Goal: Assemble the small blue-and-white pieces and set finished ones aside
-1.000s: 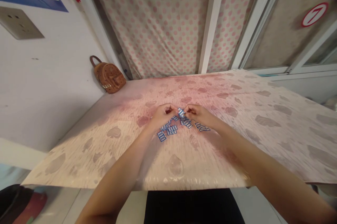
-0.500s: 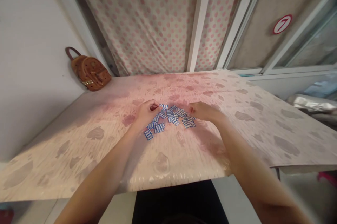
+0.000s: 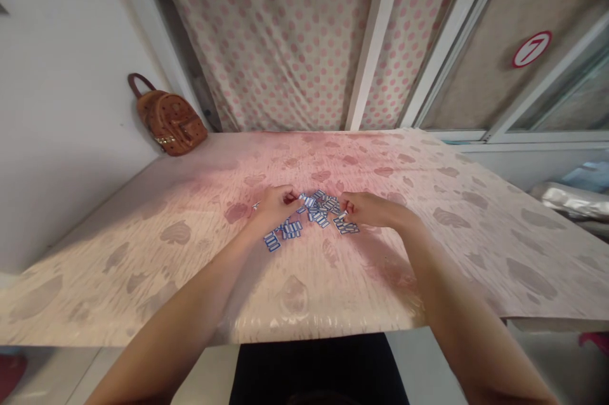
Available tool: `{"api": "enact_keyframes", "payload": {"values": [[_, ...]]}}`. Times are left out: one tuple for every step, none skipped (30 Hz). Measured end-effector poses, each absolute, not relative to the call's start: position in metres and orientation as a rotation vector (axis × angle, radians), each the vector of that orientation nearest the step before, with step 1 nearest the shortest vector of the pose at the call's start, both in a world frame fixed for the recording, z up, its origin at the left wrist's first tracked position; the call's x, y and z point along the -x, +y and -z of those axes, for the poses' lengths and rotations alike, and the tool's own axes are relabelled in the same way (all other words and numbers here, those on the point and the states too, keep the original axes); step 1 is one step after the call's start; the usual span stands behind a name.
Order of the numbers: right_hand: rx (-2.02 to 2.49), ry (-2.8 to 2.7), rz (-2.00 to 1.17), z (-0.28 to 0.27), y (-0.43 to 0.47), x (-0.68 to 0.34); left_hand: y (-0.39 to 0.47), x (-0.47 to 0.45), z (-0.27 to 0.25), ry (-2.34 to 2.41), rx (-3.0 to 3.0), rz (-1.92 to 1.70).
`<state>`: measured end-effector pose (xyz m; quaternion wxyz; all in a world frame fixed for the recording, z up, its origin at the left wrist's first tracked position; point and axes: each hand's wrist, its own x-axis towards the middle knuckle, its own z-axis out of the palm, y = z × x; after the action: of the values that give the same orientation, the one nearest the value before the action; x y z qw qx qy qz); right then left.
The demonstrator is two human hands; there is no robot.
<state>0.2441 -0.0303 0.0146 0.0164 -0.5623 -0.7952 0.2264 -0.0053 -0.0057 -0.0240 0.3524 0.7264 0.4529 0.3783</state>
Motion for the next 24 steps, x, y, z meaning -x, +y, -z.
{"api": "enact_keyframes", "payload": {"values": [[1.725, -2.467, -0.722, -0.013, -0.029, -0.244, -0.006, 0.005, 0.026, 1.14, -1.872, -0.953], [1.705, -2.464, -0.73, -0.011, -0.028, -0.244, -0.006, 0.005, 0.027, 1.116, -1.875, -0.921], [1.688, -2.464, -0.73, -0.01, -0.027, -0.244, -0.006, 0.004, 0.029, 1.104, -1.889, -0.888], [1.674, -2.466, -0.725, -0.008, -0.026, -0.243, -0.007, 0.004, 0.03, 1.106, -1.91, -0.856], [1.66, -2.467, -0.716, -0.007, -0.026, -0.242, -0.007, 0.003, 0.03, 1.121, -1.935, -0.822], [1.642, -2.464, -0.704, -0.007, -0.026, -0.241, -0.008, 0.002, 0.031, 1.149, -1.966, -0.795], [1.62, -2.454, -0.698, -0.008, -0.026, -0.239, -0.009, 0.002, 0.031, 1.185, -2.004, -0.778], [1.586, -2.437, -0.702, -0.009, -0.027, -0.238, -0.009, 0.001, 0.03, 1.22, -2.046, -0.776], [1.532, -2.414, -0.711, -0.011, -0.028, -0.236, -0.01, 0.0, 0.03, 1.243, -2.081, -0.79], [1.461, -2.388, -0.727, -0.013, -0.029, -0.234, -0.011, -0.001, 0.029, 1.244, -2.101, -0.819], [1.382, -2.36, -0.747, -0.015, -0.031, -0.232, -0.012, -0.002, 0.027, 1.221, -2.1, -0.857], [1.305, -2.336, -0.77, -0.017, -0.033, -0.229, -0.013, -0.004, 0.025, 1.175, -2.076, -0.889], [1.239, -2.319, -0.793, -0.018, -0.035, -0.227, -0.015, -0.006, 0.023, 1.118, -2.038, -0.912], [1.191, -2.309, -0.814, -0.02, -0.037, -0.224, -0.017, -0.008, 0.021, 1.065, -1.997, -0.922], [1.164, -2.303, -0.831, -0.021, -0.039, -0.221, -0.019, -0.01, 0.019, 1.022, -1.964, -0.925], [1.151, -2.302, -0.845, -0.021, -0.04, -0.218, -0.021, -0.012, 0.018, 0.991, -1.94, -0.929], [1.15, -2.3, -0.853, -0.021, -0.041, -0.216, -0.022, -0.014, 0.017, 0.968, -1.92, -0.938], [1.157, -2.291, -0.856, -0.02, -0.041, -0.214, -0.023, -0.015, 0.017, 0.951, -1.897, -0.952], [1.167, -2.272, -0.856, -0.02, -0.041, -0.213, -0.023, -0.016, 0.017, 0.937, -1.871, -0.968], [1.176, -2.247, -0.858, -0.019, -0.04, -0.213, -0.023, -0.017, 0.018, 0.925, -1.841, -0.982], [1.184, -2.219, -0.857, -0.018, -0.039, -0.213, -0.022, -0.017, 0.018, 0.919, -1.81, -0.997], [1.191, -2.192, -0.852, -0.018, -0.038, -0.213, -0.021, -0.017, 0.019, 0.917, -1.782, -1.008], [1.195, -2.169, -0.841, -0.017, -0.037, -0.214, -0.021, -0.018, 0.02, 0.916, -1.76, -1.017], [1.198, -2.154, -0.829, -0.016, -0.036, -0.214, -0.02, -0.018, 0.021, 0.915, -1.744, -1.025]]}}
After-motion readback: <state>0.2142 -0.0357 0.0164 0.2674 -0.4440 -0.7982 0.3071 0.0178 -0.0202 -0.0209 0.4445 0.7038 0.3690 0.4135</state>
